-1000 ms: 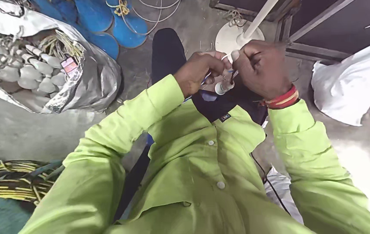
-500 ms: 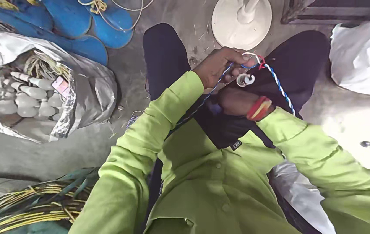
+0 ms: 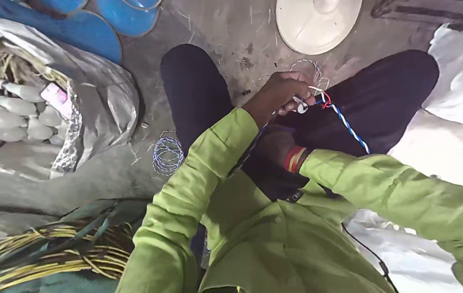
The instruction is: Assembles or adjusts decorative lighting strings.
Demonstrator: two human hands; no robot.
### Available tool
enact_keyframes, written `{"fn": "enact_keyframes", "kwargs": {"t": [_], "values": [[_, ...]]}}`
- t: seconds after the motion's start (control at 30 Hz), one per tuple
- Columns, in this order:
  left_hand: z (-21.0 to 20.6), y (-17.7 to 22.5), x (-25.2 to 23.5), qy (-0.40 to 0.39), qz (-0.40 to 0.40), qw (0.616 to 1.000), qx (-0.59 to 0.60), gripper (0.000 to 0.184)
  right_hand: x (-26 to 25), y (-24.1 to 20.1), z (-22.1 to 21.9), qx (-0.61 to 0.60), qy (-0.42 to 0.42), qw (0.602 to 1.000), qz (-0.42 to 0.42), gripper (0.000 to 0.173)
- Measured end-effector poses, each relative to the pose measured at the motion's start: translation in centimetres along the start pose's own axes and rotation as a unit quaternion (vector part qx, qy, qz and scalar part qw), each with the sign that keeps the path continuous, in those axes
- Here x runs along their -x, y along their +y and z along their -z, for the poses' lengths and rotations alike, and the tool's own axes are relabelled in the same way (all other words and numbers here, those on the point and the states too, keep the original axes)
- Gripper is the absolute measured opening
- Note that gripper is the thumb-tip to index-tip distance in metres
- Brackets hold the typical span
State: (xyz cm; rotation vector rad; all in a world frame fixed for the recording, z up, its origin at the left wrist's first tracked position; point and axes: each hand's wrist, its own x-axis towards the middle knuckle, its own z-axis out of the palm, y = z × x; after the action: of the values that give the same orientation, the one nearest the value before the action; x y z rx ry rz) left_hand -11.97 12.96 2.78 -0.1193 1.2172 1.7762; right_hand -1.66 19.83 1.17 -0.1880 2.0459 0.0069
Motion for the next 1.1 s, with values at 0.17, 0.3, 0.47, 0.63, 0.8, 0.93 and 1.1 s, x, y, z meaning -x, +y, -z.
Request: {"fn": "enact_keyframes", "kwargs": {"t": [0.17,0.3,0.47,0.63,0.8,0.93,1.1], "values": [[0.4,-0.9,-0.2,-0.043,-0.003,0.999,-0.018,0.014,6.5,7.1,3.8,-0.107,0.221,0.961,0.124,0.019],[-0.9,-1.1,-1.0,-0.090,-0.024,0.996,0.009,0.010,18.2,10.6,1.3,-0.307,0.425,0.847,0.087,0.027],[-3.1,-2.2,-2.0,-0.113,-0.026,0.993,0.019,0.010,20.2,10.0,-13.2,-0.210,0.485,0.848,0.045,0.062],[-3.3,-2.7,-2.2,-0.093,-0.026,0.994,-0.045,0.011,15.3,8.9,-18.0,-0.084,0.522,0.847,0.055,0.050],[-1.7,-2.1,3.6,-0.157,-0.090,0.975,-0.128,0.007,15.4,8.2,-13.5,-0.161,0.563,0.782,0.213,0.024],[-2.0,-7.0,7.7,-0.156,0.068,0.985,-0.037,0.008,12.4,7.7,-11.5,-0.125,0.413,0.851,0.299,0.027],[-2.2,-11.1,9.0,-0.040,0.080,0.988,0.126,0.013,13.2,8.1,-6.2,-0.252,0.279,0.879,0.293,0.024]]}}
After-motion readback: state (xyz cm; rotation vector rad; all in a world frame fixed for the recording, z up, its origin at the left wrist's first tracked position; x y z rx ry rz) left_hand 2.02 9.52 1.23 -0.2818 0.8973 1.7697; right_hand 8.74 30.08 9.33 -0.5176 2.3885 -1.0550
